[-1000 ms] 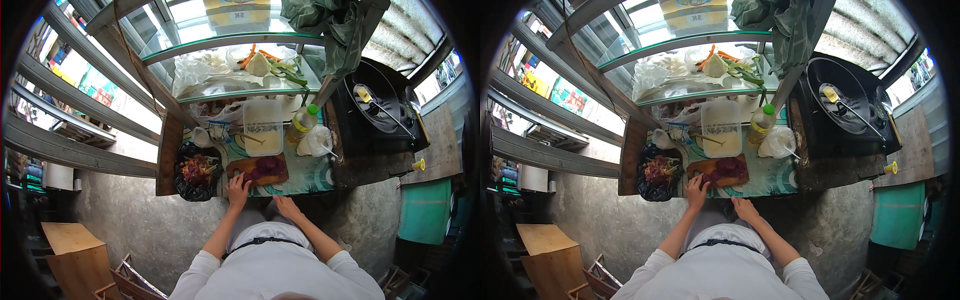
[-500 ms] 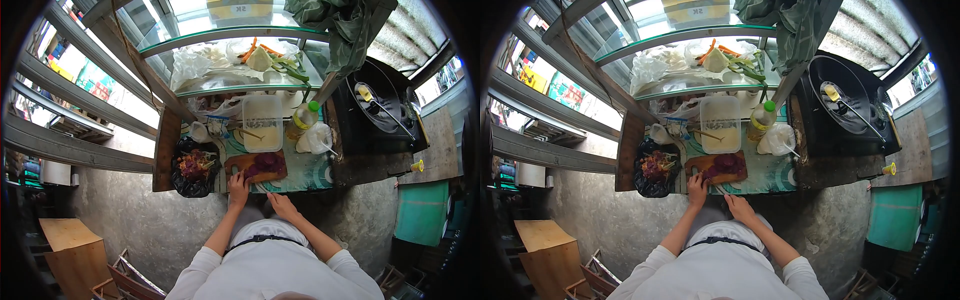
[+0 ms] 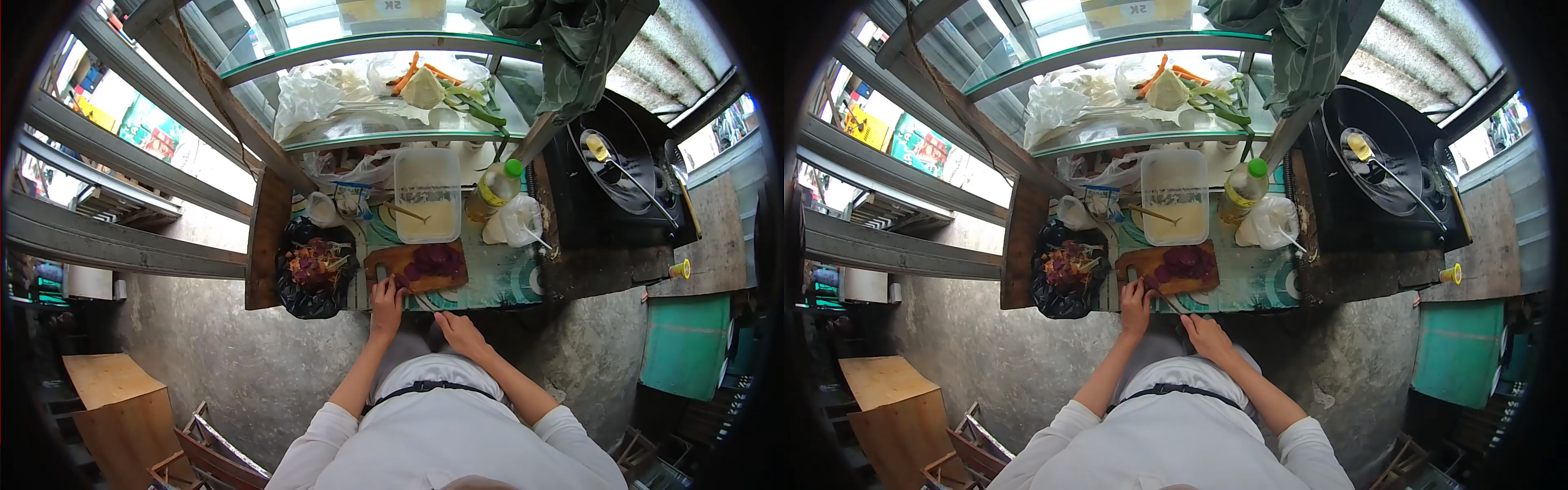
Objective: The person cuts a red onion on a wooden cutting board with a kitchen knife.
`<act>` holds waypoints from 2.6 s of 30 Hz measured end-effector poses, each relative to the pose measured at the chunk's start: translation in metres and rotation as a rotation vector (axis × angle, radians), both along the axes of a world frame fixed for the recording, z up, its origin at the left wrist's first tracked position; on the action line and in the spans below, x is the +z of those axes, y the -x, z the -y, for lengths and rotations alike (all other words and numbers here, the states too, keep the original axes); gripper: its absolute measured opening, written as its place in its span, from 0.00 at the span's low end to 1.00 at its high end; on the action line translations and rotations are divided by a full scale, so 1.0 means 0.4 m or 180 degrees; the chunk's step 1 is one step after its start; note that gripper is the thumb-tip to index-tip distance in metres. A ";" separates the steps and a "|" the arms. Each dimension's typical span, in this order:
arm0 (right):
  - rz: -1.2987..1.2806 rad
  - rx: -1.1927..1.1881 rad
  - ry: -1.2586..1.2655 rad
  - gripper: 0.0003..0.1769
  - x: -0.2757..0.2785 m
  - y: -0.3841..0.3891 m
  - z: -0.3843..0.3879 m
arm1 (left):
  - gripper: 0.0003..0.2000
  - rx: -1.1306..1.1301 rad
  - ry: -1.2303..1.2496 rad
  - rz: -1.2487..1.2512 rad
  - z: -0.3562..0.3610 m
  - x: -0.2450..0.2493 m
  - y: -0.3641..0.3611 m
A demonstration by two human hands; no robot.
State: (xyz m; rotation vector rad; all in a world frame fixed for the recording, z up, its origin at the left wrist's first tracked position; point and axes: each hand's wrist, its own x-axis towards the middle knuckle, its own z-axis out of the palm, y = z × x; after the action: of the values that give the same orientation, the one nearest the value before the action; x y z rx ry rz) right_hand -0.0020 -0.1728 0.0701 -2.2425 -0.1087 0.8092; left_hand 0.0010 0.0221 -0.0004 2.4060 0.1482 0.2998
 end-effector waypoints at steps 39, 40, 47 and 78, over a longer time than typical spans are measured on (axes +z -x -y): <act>-0.0215 0.0559 0.0313 0.29 0.023 -0.049 -0.020 | 0.16 0.0169 0.0271 0.0055 0.004 0.005 -0.006; -0.0206 0.0571 0.0280 0.29 0.030 -0.051 -0.022 | 0.16 0.0162 0.0254 0.0066 0.002 0.007 -0.005; 0.0042 0.0812 0.0400 0.30 0.000 -0.060 -0.032 | 0.16 0.0179 0.0196 -0.0018 0.003 0.005 -0.006; 0.0285 0.0756 -0.0004 0.30 -0.156 -0.075 -0.019 | 0.16 0.0231 0.0157 0.0053 0.013 -0.002 -0.008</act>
State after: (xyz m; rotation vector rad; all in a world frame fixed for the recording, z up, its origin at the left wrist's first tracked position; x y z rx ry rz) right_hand 0.0281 -0.1651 0.0077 -2.2926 -0.4246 0.8309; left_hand 0.0041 0.0169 -0.0013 2.3523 0.2329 0.3457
